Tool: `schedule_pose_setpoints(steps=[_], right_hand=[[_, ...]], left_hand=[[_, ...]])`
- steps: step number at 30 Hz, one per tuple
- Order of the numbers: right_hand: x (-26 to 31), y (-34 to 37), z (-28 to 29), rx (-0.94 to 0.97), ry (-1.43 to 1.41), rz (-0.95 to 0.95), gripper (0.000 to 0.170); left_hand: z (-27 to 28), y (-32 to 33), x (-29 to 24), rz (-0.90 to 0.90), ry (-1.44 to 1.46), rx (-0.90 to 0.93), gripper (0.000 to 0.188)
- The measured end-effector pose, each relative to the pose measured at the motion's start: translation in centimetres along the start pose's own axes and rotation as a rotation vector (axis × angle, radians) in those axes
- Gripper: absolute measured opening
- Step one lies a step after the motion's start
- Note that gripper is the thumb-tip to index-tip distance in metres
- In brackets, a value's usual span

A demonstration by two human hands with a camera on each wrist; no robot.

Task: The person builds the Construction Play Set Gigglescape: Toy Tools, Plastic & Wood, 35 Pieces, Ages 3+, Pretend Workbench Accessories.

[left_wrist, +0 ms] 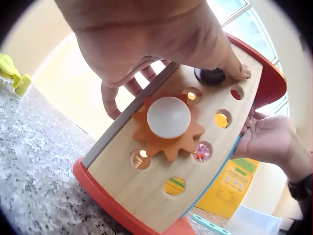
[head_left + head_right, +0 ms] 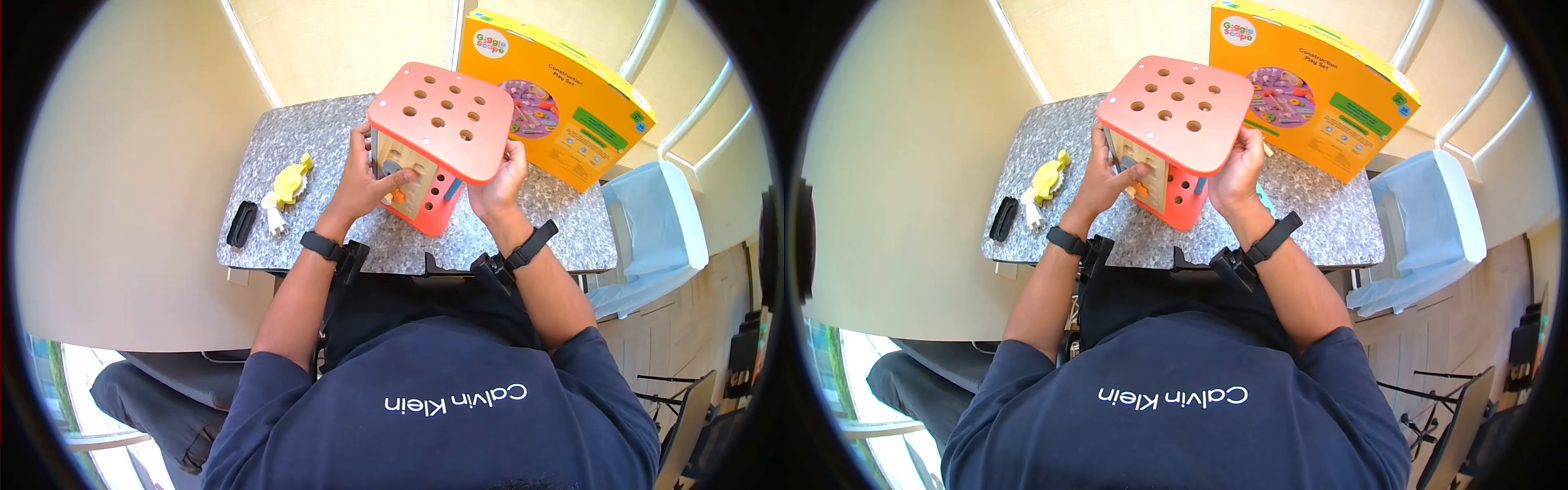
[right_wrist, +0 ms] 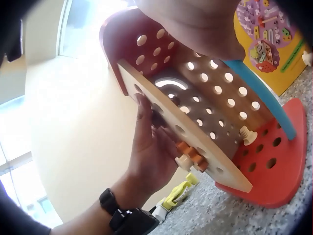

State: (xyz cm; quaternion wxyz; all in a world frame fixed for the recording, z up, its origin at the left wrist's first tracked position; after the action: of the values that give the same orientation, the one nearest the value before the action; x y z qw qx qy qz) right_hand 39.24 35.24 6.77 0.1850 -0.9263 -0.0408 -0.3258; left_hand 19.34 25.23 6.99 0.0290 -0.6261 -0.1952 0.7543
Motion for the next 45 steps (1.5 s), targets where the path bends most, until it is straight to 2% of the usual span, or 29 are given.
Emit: schedule_pose_setpoints(steps=[3,5,7,8,11,13,14,16,17,19,20,22,23,25,29,31,37,41,45], right_hand=[[-1.2,-0.7,1.1,-0.009,-0.106,-0.005,0.043],[-1.5,-0.8,1.2,-0.019,-0.165,-0.001,0.04],[-2.3,-0.5,0.3,0.031,-0.251,-0.163,0.04],[-2.3,-0.5,-0.3,0.031,-0.252,-0.163,0.04],[-2.7,-0.8,-1.1,0.067,-0.194,-0.17,0.042],[-4.5,-1.0,-0.4,0.101,-0.145,-0.365,0.043],[-4.4,-1.1,0.3,0.1,-0.144,-0.366,0.043],[-4.5,-1.1,2.8,0.11,0.209,-0.516,0.04],[-4.1,-1.7,4.3,0.112,0.209,-0.516,0.04],[-2.4,-4.2,8.8,0.268,0.887,-0.346,0.035],[-1.9,-5.4,10.9,0.272,0.889,-0.344,0.035],[1.2,-7.6,12.5,0.385,1.526,0.027,0.032],[1.8,-7.7,13.2,0.384,1.529,0.022,0.032],[3.5,-8.0,13.5,0.393,1.854,0.171,0.04],[2.6,-7.6,13.0,0.528,1.984,0.21,0.045],[1.2,-7.3,13.2,0.627,2.061,0.113,0.049],[-0.1,-7.8,13.9,0.564,2.017,0.223,0.04],[0.0,-8.0,13.8,0.588,1.994,0.157,0.037],[0.9,-7.6,13.4,0.602,1.836,0.226,0.035]], left_hand=[[0.7,0.4,-2.1,-0.09,-0.167,-0.01,0.109],[1.1,0.9,-3.1,-0.055,-0.209,0.016,0.109],[1.2,1.1,-3.9,-0.02,-0.251,0.043,0.11],[1.4,1.1,-4.3,-0.006,-0.334,0.017,0.111],[2.2,1.1,-5.0,-0.002,-0.459,-0.043,0.109],[2.6,1.3,-5.5,-0.012,-0.498,-0.077,0.107],[2.9,1.4,-6.1,-0.047,-0.57,-0.114,0.105],[3.0,1.6,-6.8,-0.083,-0.643,-0.152,0.102],[2.9,1.7,-7.1,-0.118,-0.701,-0.179,0.1],[2.7,1.9,-7.8,-0.155,-0.758,-0.21,0.098],[2.6,1.9,-7.9,-0.135,-0.798,-0.215,0.096],[2.2,1.9,-8.1,-0.109,-0.835,-0.221,0.094],[1.8,1.9,-8.3,-0.124,-0.858,-0.216,0.092],[0.9,1.8,-8.6,-0.141,-0.878,-0.211,0.09],[-1.1,1.4,-8.4,-0.086,-1.055,-0.155,0.087],[-1.8,1.5,-8.0,-0.077,-1.102,-0.142,0.087],[-3.4,1.8,-6.8,-0.101,-1.234,-0.081,0.084],[-3.9,1.7,-6.2,-0.086,-1.284,-0.063,0.083],[-4.1,1.7,-6.3,-0.085,-1.321,-0.087,0.081]])
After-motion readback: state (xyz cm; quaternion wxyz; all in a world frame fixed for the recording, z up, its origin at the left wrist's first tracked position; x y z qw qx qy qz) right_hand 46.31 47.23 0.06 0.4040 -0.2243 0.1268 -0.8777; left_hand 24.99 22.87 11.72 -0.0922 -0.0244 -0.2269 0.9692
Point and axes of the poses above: each hand's wrist, its own y-axis away from the middle knuckle, its own z-axis out of the back of the hand, x = y × z, the point moved 7 cm from there along -y, towards the middle knuckle, and after that the axes turned 8 degrees about z, right-handed, at the moved point
